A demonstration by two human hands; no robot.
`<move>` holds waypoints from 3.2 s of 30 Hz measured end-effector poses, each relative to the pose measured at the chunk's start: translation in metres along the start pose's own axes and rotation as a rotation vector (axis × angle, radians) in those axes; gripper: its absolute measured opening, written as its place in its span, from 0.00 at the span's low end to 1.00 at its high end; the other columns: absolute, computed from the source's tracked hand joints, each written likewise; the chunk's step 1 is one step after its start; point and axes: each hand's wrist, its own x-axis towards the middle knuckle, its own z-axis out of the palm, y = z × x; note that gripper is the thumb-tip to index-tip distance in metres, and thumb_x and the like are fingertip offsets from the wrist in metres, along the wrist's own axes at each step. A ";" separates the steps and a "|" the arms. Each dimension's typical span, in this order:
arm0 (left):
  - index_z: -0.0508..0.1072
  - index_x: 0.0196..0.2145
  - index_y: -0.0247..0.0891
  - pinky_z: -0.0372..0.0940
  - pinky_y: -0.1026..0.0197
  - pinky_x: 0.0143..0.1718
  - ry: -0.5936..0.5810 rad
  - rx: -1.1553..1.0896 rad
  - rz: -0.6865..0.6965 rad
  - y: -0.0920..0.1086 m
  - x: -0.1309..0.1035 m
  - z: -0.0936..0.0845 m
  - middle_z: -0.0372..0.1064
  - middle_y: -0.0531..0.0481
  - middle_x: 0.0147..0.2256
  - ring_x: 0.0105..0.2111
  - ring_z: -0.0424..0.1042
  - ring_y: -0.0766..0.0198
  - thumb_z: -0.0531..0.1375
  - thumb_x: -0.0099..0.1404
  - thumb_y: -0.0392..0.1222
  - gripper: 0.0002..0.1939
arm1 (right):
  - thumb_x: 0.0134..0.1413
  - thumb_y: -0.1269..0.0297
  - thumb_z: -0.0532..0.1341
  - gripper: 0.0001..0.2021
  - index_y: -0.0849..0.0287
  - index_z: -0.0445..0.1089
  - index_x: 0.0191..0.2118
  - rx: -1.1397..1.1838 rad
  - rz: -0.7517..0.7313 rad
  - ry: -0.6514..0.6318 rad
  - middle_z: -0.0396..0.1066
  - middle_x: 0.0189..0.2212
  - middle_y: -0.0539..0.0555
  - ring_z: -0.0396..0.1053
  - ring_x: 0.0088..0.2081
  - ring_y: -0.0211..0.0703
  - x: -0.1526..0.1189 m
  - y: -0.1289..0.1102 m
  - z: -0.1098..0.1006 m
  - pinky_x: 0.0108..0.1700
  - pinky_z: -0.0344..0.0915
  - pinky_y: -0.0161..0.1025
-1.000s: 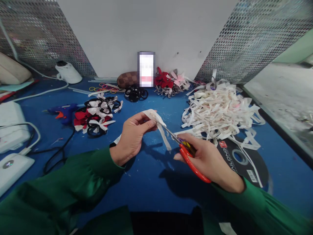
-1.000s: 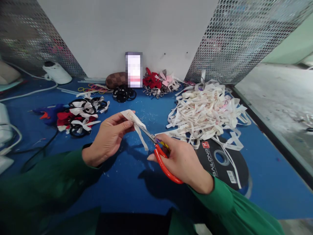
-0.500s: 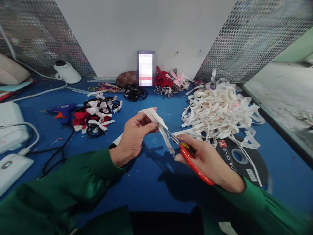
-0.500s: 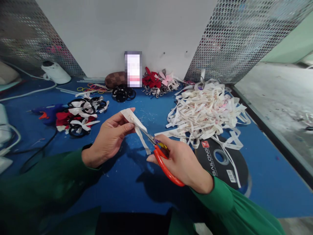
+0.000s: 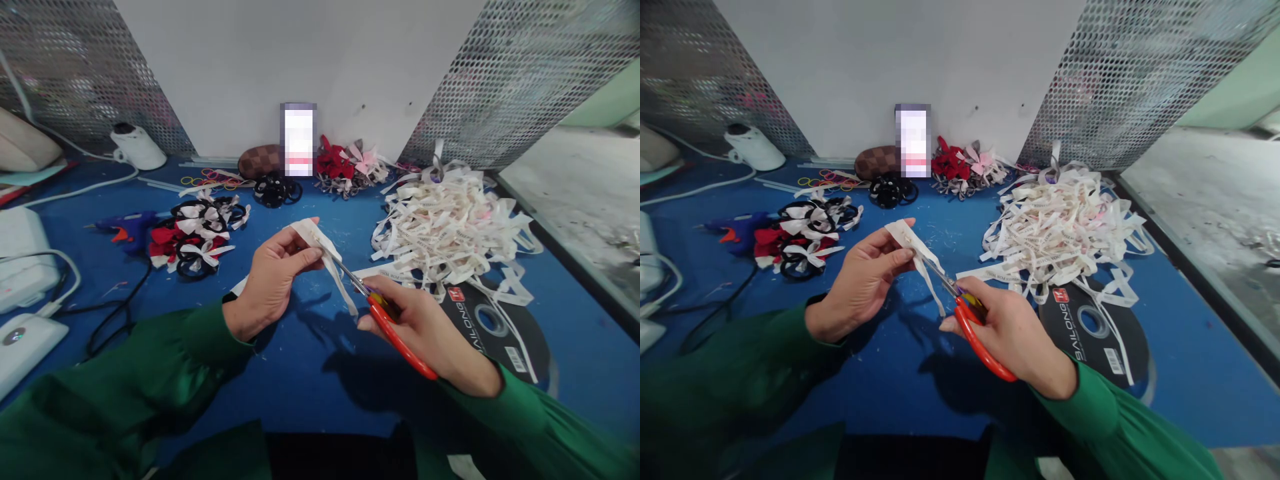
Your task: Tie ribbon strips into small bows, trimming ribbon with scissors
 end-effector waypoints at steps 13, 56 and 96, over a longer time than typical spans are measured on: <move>0.81 0.46 0.44 0.72 0.66 0.36 -0.013 0.003 -0.058 -0.006 -0.005 0.001 0.76 0.53 0.35 0.35 0.73 0.68 0.72 0.52 0.33 0.22 | 0.57 0.45 0.65 0.21 0.54 0.71 0.49 0.001 0.038 -0.035 0.70 0.26 0.47 0.63 0.27 0.39 0.001 -0.001 0.002 0.31 0.62 0.34; 0.84 0.41 0.42 0.72 0.62 0.36 0.013 0.049 -0.022 0.001 -0.003 0.003 0.78 0.51 0.38 0.34 0.72 0.66 0.73 0.51 0.36 0.17 | 0.57 0.50 0.66 0.19 0.54 0.73 0.50 -0.048 0.006 0.025 0.76 0.32 0.51 0.70 0.32 0.43 0.001 0.000 -0.003 0.32 0.66 0.36; 0.83 0.44 0.37 0.70 0.62 0.36 -0.035 -0.035 -0.051 0.003 0.000 -0.004 0.78 0.46 0.36 0.35 0.74 0.61 0.65 0.63 0.51 0.17 | 0.56 0.47 0.66 0.20 0.53 0.74 0.49 -0.109 -0.002 0.056 0.75 0.28 0.50 0.69 0.30 0.43 0.000 0.002 -0.006 0.32 0.66 0.36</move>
